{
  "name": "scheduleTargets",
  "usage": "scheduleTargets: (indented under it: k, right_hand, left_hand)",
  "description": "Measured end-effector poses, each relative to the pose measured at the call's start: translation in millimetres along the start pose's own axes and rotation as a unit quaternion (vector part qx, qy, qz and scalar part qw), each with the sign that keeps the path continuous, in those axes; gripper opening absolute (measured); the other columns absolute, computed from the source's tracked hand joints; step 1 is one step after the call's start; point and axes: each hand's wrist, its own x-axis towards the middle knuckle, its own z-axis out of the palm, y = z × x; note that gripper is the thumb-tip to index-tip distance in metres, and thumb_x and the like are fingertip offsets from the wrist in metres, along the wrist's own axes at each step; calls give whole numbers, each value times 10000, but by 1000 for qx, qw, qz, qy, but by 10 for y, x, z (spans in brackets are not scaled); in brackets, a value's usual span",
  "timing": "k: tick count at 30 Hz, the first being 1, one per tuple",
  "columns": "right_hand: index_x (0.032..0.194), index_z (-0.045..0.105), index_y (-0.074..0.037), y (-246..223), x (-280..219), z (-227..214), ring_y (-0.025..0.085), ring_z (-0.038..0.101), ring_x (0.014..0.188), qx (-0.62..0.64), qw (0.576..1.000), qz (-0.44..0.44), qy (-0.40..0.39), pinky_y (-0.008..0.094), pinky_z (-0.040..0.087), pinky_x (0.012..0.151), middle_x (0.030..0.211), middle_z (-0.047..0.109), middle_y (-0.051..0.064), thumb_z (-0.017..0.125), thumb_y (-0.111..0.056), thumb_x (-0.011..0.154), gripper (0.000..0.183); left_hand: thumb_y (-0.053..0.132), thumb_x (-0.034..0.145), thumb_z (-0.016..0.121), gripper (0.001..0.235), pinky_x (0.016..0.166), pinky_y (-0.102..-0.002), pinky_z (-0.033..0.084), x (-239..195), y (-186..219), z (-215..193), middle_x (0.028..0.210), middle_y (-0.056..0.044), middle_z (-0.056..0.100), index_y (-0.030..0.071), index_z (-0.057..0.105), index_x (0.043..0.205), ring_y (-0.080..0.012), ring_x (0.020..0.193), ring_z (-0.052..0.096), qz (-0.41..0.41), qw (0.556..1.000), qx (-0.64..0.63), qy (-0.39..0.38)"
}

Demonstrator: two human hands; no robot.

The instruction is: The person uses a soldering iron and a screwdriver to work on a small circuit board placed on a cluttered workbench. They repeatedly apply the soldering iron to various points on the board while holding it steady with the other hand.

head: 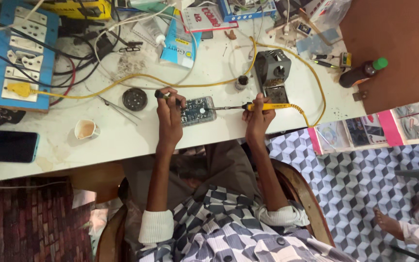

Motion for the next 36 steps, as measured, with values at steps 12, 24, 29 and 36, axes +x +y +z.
scheduleTargets:
  k: [12, 24, 29, 36]
  right_hand:
    - [951, 525, -47, 109, 81, -122, 84, 361, 458, 73, 996, 3, -42, 273, 381, 460, 608, 397, -7, 609, -322, 1071, 312]
    - [1032, 528, -28, 50, 88, -148, 110, 420, 543, 68, 990, -6, -120, 284, 411, 563, 669, 463, 22, 663, -293, 1067, 300]
    - [1049, 578, -19, -18, 26, -89, 127, 455, 503, 36, 994, 14, -105, 288, 433, 535, 599, 478, 23, 626, -337, 1046, 321]
    - [942, 540, -36, -7, 40, -66, 70, 341, 446, 90, 996, -9, -28, 259, 335, 443, 586, 388, -23, 605, -266, 1087, 280]
  left_hand:
    - [379, 1161, 378, 340, 643, -248, 368, 18, 3, -1, 882, -44, 525, 56, 438, 1253, -84, 772, 447, -5, 999, -35, -12]
    - [333, 1164, 363, 313, 676, -253, 378, -3, -27, 13, 859, -43, 534, 44, 446, 1254, -96, 780, 452, -12, 999, -35, -14]
    - [314, 1176, 385, 300, 734, -281, 427, -24, -5, 26, 856, -46, 538, 31, 465, 1235, -111, 797, 488, 17, 1000, 1, -13]
    - [321, 1184, 364, 311, 720, -275, 430, -18, 64, 25, 838, -44, 560, 30, 465, 1224, -96, 773, 496, 21, 999, 35, -7]
